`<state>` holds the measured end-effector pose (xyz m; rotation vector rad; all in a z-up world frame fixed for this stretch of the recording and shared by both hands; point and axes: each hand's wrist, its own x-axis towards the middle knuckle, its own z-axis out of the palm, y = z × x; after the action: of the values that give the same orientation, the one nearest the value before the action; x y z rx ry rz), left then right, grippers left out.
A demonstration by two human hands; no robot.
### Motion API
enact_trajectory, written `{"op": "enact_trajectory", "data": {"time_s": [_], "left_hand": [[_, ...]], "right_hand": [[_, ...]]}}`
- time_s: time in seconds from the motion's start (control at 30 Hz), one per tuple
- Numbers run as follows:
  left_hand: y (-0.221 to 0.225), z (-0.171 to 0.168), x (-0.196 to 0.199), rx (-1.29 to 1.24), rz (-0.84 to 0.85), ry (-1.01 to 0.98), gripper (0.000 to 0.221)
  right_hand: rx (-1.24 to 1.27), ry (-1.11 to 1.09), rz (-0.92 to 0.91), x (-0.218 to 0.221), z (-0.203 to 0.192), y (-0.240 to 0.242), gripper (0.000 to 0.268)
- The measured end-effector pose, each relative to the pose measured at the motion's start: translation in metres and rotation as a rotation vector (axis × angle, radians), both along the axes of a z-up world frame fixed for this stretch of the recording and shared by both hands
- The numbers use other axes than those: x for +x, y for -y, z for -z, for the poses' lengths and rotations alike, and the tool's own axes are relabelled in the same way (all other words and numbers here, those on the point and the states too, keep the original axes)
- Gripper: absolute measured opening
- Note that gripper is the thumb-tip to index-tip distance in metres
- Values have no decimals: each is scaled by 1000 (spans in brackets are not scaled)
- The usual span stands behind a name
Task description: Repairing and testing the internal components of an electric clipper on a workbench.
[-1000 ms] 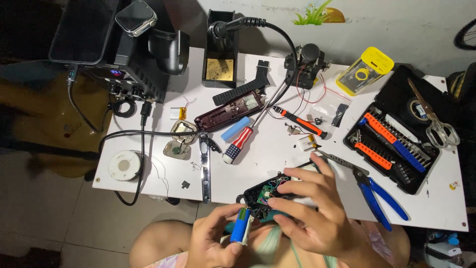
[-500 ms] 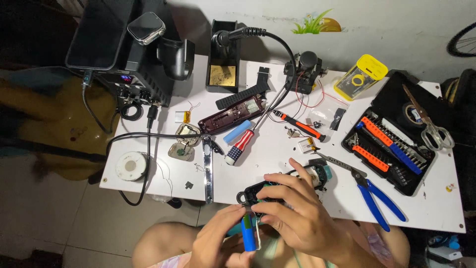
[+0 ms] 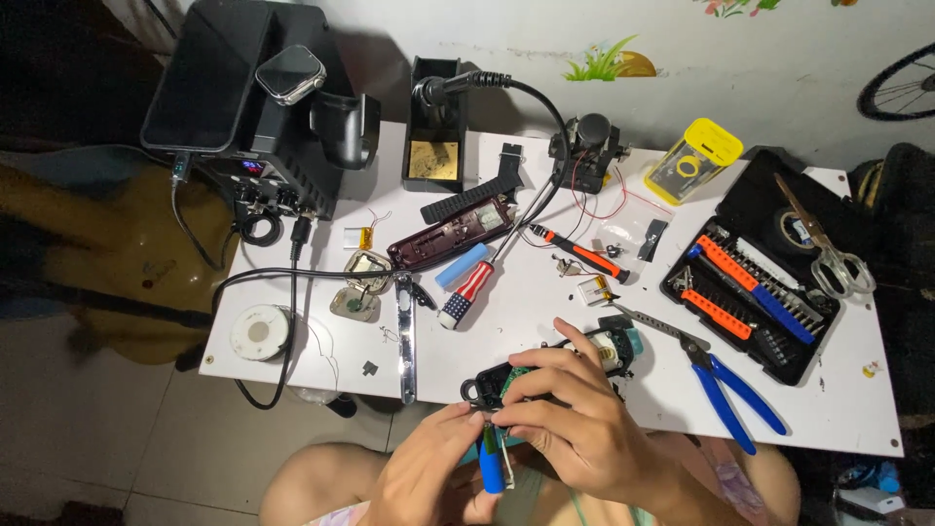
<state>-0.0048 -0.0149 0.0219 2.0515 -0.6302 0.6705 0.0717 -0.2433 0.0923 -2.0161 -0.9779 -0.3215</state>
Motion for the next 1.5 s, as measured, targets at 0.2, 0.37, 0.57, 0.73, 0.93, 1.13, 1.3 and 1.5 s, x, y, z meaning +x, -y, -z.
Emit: {"op": "enact_trajectory", "data": {"time_s": [0.2,0.37,0.57,0.73,0.93,1.13,1.3,1.5], "left_hand": [[11,-28,-1,-69,-84,-99,50],[2,-17,1,-12,10,-3,49],[0,-21,2,-33,15,9,51],[-2,-15,4,-34,40,52,51],[-1,-14,3,-54,52,24,52],[0,-16,2,-49,55,23,53],[2,-19,-1,-87,22,-43,57],[2,-17,0,-104,41,-23,55]], "right_hand": [[-10,5,13,-1,2,-1,14],[-8,-3,20,-3,5,0,9],[10,-4,25,-4,11,0,12],[25,18,30,-4,14,0,14],[50,27,42,-5,14,0,13],[43,36,35,-5,13,1,11],[38,44,28,-5,14,2,10],[50,37,31,-5,15,2,10]]}}
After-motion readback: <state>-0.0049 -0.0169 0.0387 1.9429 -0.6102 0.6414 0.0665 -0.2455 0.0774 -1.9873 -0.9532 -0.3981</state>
